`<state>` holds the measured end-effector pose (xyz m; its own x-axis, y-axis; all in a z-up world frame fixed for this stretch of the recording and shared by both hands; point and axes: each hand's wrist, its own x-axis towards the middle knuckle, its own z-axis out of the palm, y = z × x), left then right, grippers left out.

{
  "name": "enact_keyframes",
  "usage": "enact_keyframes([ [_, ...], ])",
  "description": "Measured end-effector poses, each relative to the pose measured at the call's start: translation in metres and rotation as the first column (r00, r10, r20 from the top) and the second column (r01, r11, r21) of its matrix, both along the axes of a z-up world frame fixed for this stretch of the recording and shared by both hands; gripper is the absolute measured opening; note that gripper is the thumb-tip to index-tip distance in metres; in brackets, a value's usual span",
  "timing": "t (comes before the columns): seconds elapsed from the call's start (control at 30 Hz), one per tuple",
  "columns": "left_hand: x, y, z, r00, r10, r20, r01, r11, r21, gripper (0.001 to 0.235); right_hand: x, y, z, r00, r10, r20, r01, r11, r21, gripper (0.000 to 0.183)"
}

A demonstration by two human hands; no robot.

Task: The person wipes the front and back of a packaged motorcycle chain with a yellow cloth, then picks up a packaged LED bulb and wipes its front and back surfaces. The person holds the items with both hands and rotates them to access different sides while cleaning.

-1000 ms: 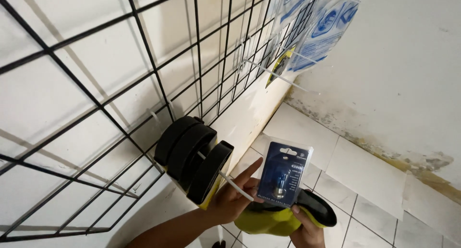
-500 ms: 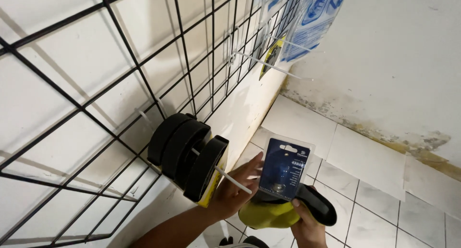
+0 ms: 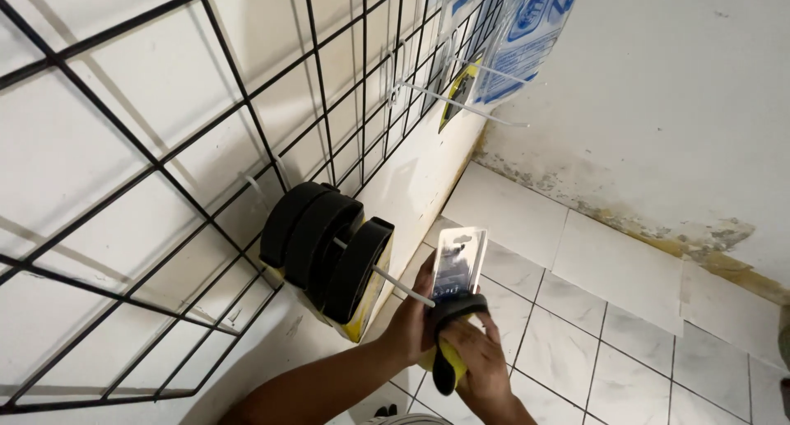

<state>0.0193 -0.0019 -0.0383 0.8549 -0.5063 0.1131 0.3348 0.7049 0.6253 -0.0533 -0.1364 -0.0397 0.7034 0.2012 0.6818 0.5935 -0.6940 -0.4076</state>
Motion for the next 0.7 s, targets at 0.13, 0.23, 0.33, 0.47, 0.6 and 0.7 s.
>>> enact_keyframes([
  [0.13,-0.004,0.006,0.022,0.98,-0.131,-0.152,0.119,0.989,-0.083,0.074,-0.002,-0.018,0.01,0.978,-0.169,-0.122,0.149,0.976,-0.161,0.028],
  [0.23,0.002,0.002,0.013,0.961,-0.257,-0.104,0.247,0.964,-0.095,0.092,-0.007,-0.011,0.007,0.992,-0.105,-0.072,0.084,0.967,-0.241,0.018],
  [0.33,-0.004,0.005,0.021,0.975,-0.222,-0.006,0.215,0.952,-0.217,0.073,-0.013,0.005,0.018,0.993,-0.034,-0.117,0.009,0.979,-0.204,0.031],
  [0.47,-0.004,0.009,0.02,0.949,-0.312,-0.042,0.294,0.927,-0.232,0.09,-0.011,-0.011,0.02,0.997,-0.035,-0.066,0.016,0.965,-0.261,0.034],
  [0.6,-0.006,0.012,0.023,0.946,-0.307,-0.107,0.274,0.93,-0.243,0.083,-0.021,-0.019,0.039,0.995,-0.055,-0.083,0.033,0.97,-0.243,0.035],
  [0.7,-0.014,0.019,0.034,0.93,-0.361,-0.07,0.337,0.912,-0.233,0.078,-0.029,-0.011,0.036,0.995,-0.045,-0.084,0.021,0.963,-0.269,0.039],
])
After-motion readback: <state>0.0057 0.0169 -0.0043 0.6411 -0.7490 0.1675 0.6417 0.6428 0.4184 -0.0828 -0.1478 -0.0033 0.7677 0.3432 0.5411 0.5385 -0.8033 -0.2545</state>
